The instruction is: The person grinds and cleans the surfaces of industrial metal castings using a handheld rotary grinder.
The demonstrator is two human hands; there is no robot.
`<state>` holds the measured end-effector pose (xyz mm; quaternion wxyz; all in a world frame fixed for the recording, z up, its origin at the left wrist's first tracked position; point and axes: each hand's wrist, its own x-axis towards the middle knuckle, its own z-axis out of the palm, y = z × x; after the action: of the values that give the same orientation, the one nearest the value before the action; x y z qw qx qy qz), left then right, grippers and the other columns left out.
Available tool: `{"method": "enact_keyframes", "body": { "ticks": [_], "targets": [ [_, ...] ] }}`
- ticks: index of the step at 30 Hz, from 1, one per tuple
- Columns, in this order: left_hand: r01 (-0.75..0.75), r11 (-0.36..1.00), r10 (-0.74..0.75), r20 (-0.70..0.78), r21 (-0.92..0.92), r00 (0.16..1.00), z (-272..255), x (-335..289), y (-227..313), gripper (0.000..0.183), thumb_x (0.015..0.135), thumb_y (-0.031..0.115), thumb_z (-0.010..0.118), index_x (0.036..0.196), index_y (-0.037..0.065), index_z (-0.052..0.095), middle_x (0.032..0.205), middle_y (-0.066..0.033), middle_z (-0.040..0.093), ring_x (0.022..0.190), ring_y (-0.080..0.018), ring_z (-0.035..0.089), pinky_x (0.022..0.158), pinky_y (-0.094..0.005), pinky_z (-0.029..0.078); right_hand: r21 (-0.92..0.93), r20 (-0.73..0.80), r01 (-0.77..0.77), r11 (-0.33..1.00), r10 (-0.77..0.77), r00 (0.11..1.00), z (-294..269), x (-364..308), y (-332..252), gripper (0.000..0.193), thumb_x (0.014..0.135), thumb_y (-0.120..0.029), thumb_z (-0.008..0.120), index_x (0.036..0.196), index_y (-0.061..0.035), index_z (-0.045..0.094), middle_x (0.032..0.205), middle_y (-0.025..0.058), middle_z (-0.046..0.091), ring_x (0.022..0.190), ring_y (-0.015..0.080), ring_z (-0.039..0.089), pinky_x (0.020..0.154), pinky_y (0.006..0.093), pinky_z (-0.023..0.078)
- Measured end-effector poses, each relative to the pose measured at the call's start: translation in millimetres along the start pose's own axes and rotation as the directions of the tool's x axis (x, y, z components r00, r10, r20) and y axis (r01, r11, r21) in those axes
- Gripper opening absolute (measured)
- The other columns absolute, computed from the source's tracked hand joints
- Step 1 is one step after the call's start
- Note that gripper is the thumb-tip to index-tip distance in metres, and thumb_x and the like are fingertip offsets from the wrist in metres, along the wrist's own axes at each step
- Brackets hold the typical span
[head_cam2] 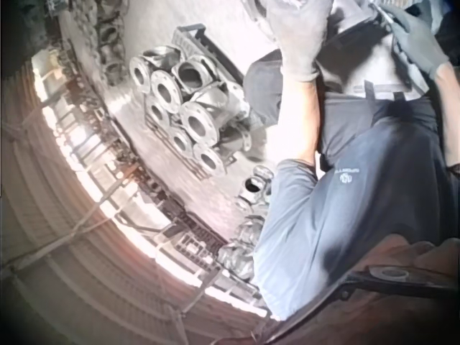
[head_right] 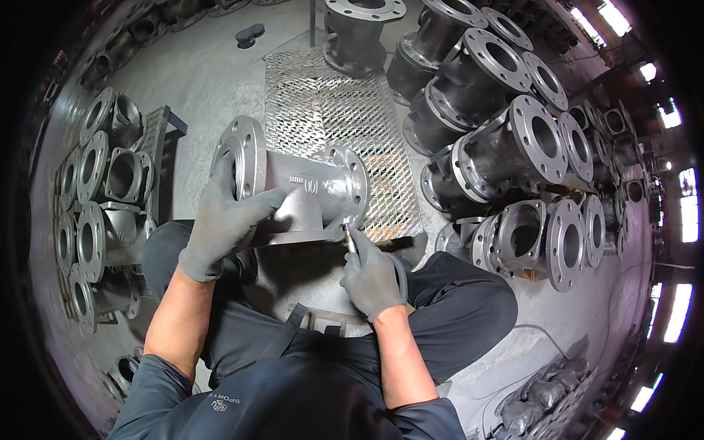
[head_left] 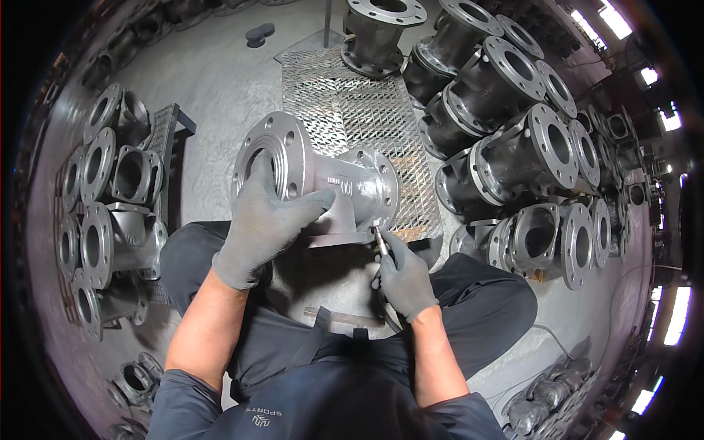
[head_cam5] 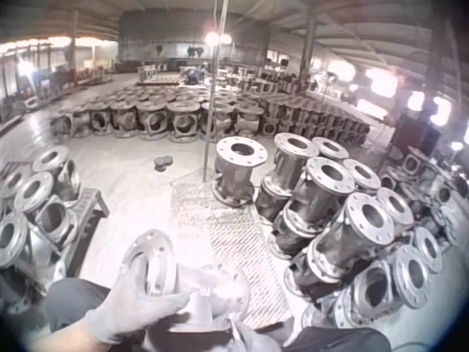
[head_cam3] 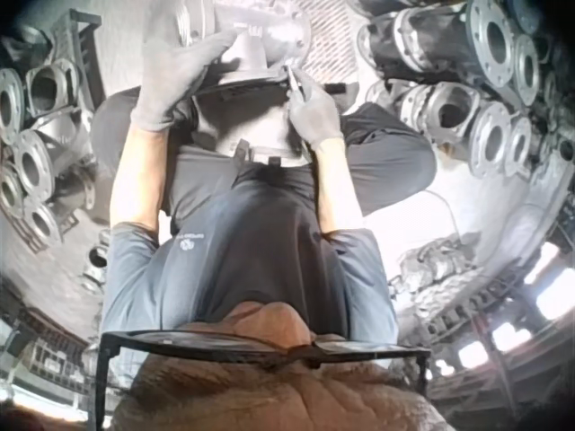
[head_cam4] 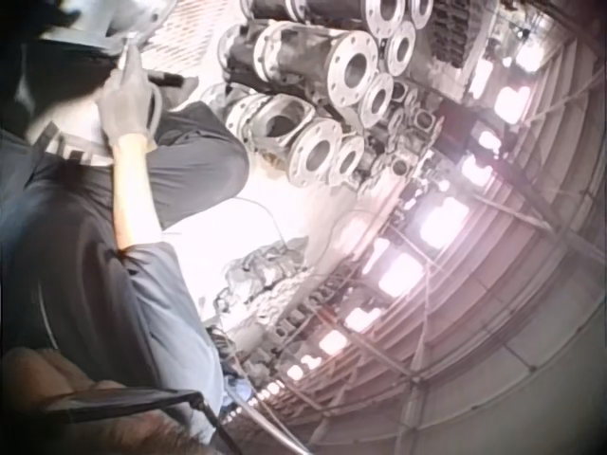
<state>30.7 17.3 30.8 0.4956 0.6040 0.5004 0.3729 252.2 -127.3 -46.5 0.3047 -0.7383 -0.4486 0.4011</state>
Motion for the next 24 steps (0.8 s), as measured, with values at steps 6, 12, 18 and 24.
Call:
{"method": "enact_keyframes", "body": {
  "ticks": [6, 12, 18, 24],
  "targets": [
    [-0.068, 0.992, 0.068, 0.011, 0.107, 0.998, 3, -14, 0, 0.084, 0.082, 0.027, 0.091, 0.144, -0.010, 0.047, 0.123, -0.0176, 0.072, 0.109, -0.0227, 0.072, 0.097, -0.0379, 0.059, 0.047, 0.016, -0.107, 0.993, 0.106, 0.994, 7, 4, 9, 0.050, 0.105, -0.004, 0.054, 0.155, -0.0032, 0.059, 0.095, 0.0090, 0.074, 0.066, 0.0141, 0.072, 0.058, 0.0316, 0.056],
    [-0.059, 0.997, 0.058, 0.018, 0.040, 0.998, 1, -17, -1, 0.080, 0.084, 0.028, 0.090, 0.142, -0.010, 0.049, 0.120, -0.0163, 0.073, 0.107, -0.0211, 0.072, 0.095, -0.0373, 0.060, -0.089, 0.049, -0.159, 0.983, 0.164, 0.985, 8, 7, 20, 0.053, 0.103, -0.027, 0.059, 0.155, -0.0157, 0.062, 0.125, 0.0272, 0.077, 0.119, 0.0435, 0.073, 0.104, 0.0498, 0.055],
    [-0.031, 0.999, 0.032, 0.027, -0.031, 0.999, 1, -13, -2, 0.077, 0.086, 0.026, 0.089, 0.141, -0.011, 0.050, 0.116, -0.0168, 0.075, 0.103, -0.0197, 0.074, 0.093, -0.0356, 0.060, -0.167, 0.066, -0.127, 0.978, 0.139, 0.988, 5, 2, 20, 0.053, 0.103, -0.028, 0.059, 0.154, -0.0162, 0.063, 0.121, 0.0265, 0.077, 0.115, 0.0434, 0.074, 0.104, 0.0507, 0.055],
    [-0.056, 0.998, 0.055, -0.031, -0.026, 0.998, 0, -4, -2, 0.072, 0.089, 0.030, 0.088, 0.138, -0.012, 0.057, 0.118, -0.0166, 0.075, 0.107, -0.0229, 0.073, 0.096, -0.0385, 0.058, -0.215, -0.042, 0.105, 0.971, -0.116, 0.992, 1, 3, 16, 0.049, 0.101, -0.018, 0.062, 0.149, -0.0093, 0.066, 0.120, 0.0273, 0.077, 0.114, 0.0457, 0.074, 0.101, 0.0518, 0.057]
  ]
}}
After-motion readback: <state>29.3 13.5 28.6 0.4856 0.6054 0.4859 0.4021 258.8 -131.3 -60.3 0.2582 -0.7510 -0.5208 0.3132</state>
